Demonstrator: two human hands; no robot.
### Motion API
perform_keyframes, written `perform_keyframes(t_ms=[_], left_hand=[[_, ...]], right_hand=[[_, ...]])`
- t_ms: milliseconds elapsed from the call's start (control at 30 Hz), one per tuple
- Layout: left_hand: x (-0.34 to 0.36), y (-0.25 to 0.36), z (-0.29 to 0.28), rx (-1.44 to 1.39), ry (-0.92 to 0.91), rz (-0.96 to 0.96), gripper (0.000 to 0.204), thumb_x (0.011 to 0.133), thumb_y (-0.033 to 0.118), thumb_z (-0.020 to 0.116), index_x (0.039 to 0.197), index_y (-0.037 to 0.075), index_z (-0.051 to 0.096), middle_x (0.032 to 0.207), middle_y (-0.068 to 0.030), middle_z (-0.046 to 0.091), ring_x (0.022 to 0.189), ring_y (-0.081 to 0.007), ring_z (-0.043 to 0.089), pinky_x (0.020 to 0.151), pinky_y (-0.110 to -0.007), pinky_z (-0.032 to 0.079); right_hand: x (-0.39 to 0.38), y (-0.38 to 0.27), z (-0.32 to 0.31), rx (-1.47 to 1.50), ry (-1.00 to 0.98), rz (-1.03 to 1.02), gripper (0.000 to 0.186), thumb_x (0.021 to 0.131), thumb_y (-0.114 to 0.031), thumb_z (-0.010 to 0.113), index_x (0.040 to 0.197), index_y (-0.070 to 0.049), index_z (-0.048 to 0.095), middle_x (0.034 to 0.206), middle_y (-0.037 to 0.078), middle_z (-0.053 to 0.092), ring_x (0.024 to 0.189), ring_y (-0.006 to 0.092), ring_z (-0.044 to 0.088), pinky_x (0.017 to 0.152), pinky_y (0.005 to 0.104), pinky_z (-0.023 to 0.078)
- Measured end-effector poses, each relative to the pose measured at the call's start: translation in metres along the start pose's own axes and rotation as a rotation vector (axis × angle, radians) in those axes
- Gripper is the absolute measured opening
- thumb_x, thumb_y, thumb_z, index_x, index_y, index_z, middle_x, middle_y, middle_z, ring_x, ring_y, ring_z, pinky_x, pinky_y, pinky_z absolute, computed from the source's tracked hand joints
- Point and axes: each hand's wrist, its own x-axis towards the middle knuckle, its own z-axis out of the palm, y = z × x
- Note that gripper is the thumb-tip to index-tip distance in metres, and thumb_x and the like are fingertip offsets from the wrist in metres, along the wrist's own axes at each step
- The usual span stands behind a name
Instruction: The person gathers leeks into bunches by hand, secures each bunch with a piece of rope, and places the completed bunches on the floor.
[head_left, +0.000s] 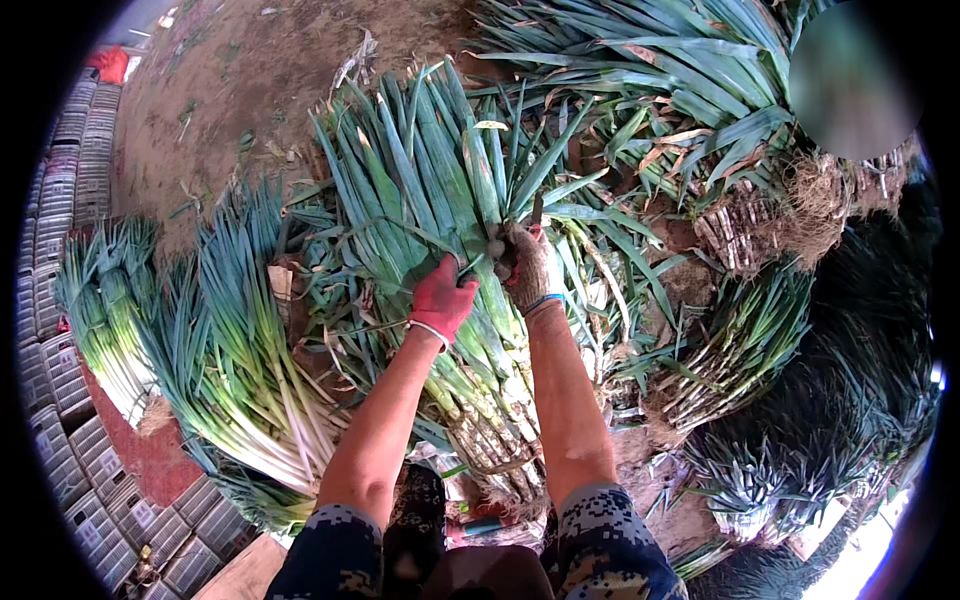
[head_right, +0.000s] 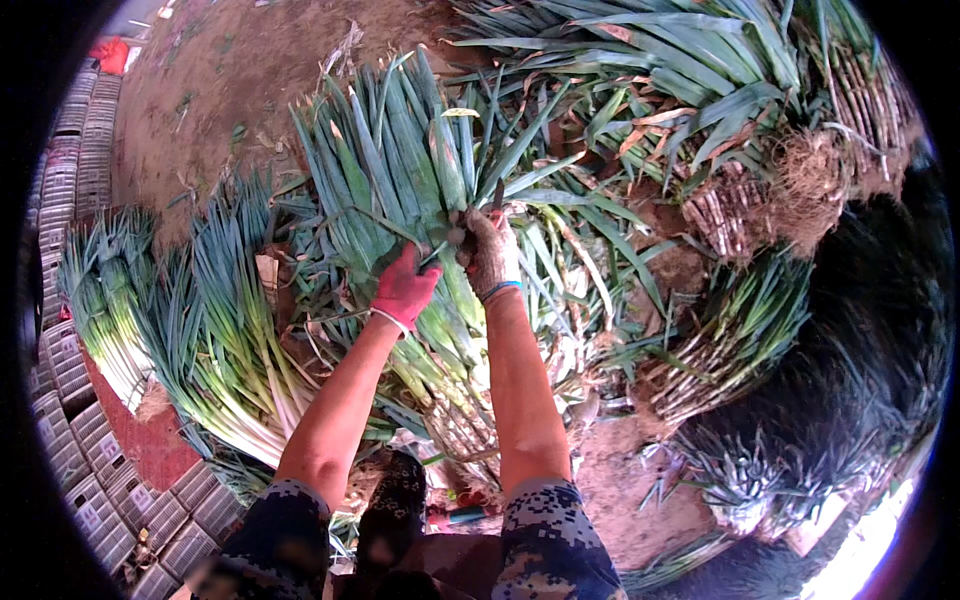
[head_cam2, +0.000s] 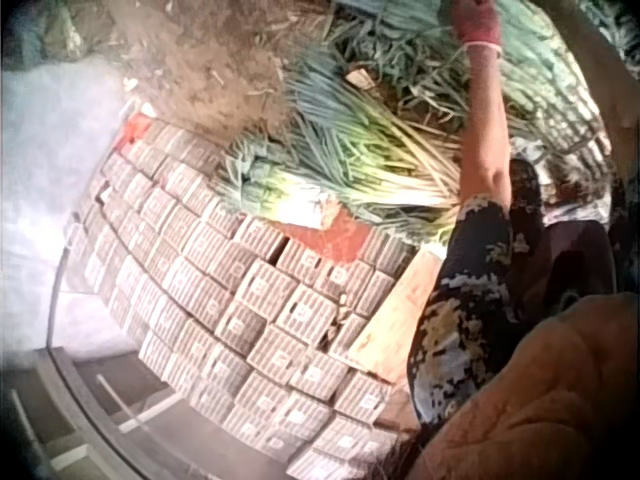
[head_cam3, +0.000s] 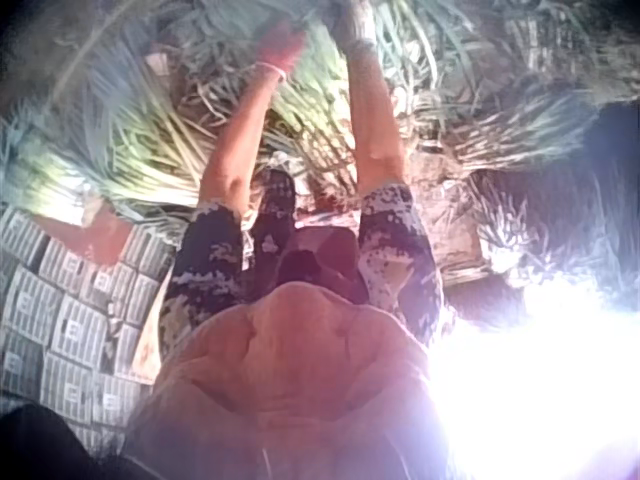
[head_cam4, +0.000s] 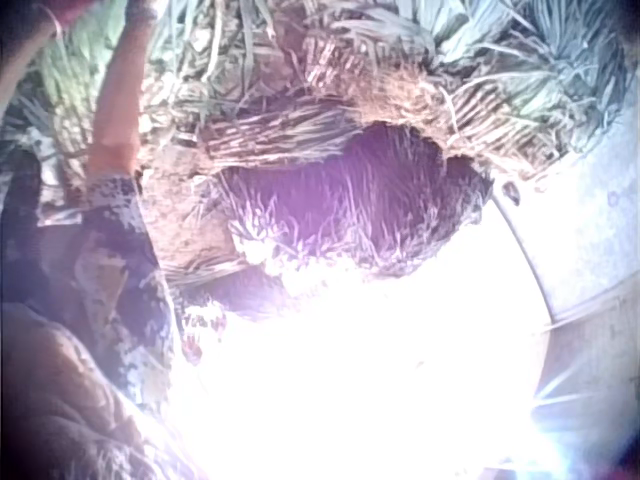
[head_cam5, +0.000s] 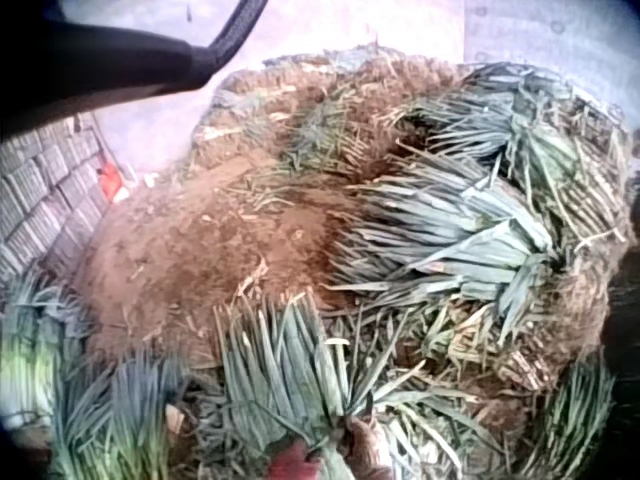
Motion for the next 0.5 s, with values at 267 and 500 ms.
perform_keyframes(t_ms=[267,500], left_hand=[[0.014,-0.027,0.005,0.079,0.026,-0.04,0.03,0.085,0.029,0.058,0.106,0.01,0.054,0.095,-0.0208,0.065,0.085,-0.0427,0.061,0.071,-0.048,0.047],[-0.036,-0.03,-0.049,-0.732,-0.007,-0.257,0.024,0.09,0.02,0.059,0.111,0.007,0.06,0.091,-0.0029,0.061,0.07,-0.0134,0.057,0.058,-0.029,0.053]], right_hand=[[-0.112,-0.123,0.012,-0.353,0.076,-0.13,0.022,0.083,-0.011,0.051,0.063,-0.014,0.041,0.056,-0.004,0.036,0.04,0.0044,0.027,0.034,0.021,0.022],[-0.114,-0.112,-0.044,-0.682,0.396,-0.243,0.027,0.09,-0.021,0.061,0.113,-0.008,0.057,0.088,0.001,0.062,0.063,0.0095,0.062,0.042,0.0192,0.035]])
